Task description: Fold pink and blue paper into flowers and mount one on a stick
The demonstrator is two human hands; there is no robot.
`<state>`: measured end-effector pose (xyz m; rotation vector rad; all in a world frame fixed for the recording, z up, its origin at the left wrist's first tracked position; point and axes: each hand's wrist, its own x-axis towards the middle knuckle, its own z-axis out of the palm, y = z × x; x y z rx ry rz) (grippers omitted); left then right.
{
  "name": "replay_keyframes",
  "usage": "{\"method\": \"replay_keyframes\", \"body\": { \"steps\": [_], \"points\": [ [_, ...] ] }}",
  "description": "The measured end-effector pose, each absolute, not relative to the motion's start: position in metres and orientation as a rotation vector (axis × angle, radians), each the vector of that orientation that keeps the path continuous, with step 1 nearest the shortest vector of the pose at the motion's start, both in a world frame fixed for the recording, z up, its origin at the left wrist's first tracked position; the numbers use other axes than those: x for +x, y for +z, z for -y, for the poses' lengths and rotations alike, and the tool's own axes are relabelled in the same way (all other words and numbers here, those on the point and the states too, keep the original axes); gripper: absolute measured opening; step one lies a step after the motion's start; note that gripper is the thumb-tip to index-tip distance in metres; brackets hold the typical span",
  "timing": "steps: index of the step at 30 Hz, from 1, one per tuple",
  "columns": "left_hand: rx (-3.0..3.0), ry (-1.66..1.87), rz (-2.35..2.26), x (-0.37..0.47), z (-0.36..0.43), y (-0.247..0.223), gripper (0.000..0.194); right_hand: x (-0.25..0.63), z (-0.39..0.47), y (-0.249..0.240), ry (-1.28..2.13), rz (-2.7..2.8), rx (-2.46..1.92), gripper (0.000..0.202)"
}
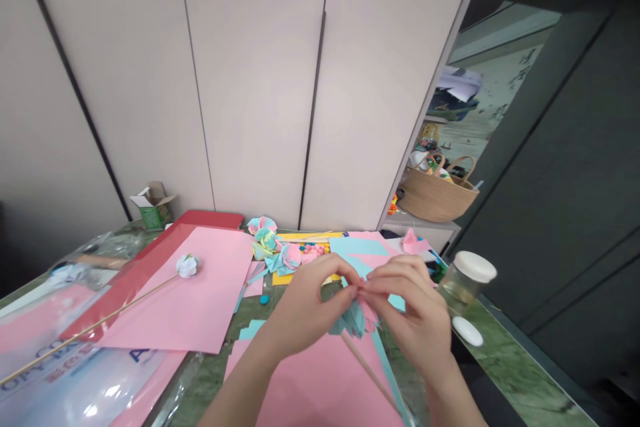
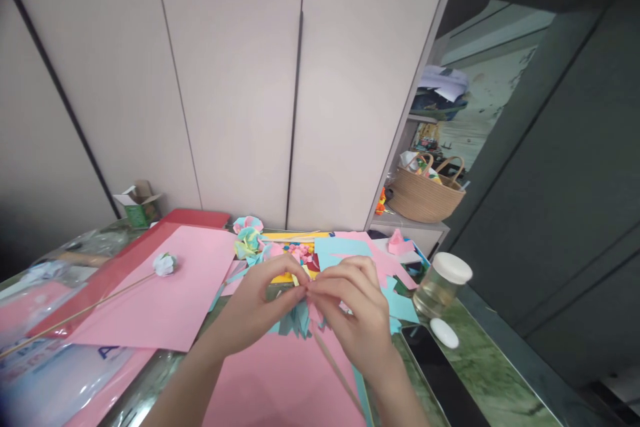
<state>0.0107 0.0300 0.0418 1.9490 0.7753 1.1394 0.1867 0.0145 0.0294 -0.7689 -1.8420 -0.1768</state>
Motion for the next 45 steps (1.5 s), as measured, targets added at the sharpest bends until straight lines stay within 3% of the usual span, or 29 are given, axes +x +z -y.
{"method": "replay_keyframes", "body": {
  "steps": [18,45],
  "points": [
    [1.819,0.916,-0.452,-0.002,-0.052,0.032,0.006,0.183,-0.014,0.028,0.343,1.851,-0.852,0.010],
    [1.847,1.060,-0.738,0.006,-0.038,0.035,0.004,0.179,-0.014,0.023,0.307,1.705,-1.020,0.006]
  ]
}}
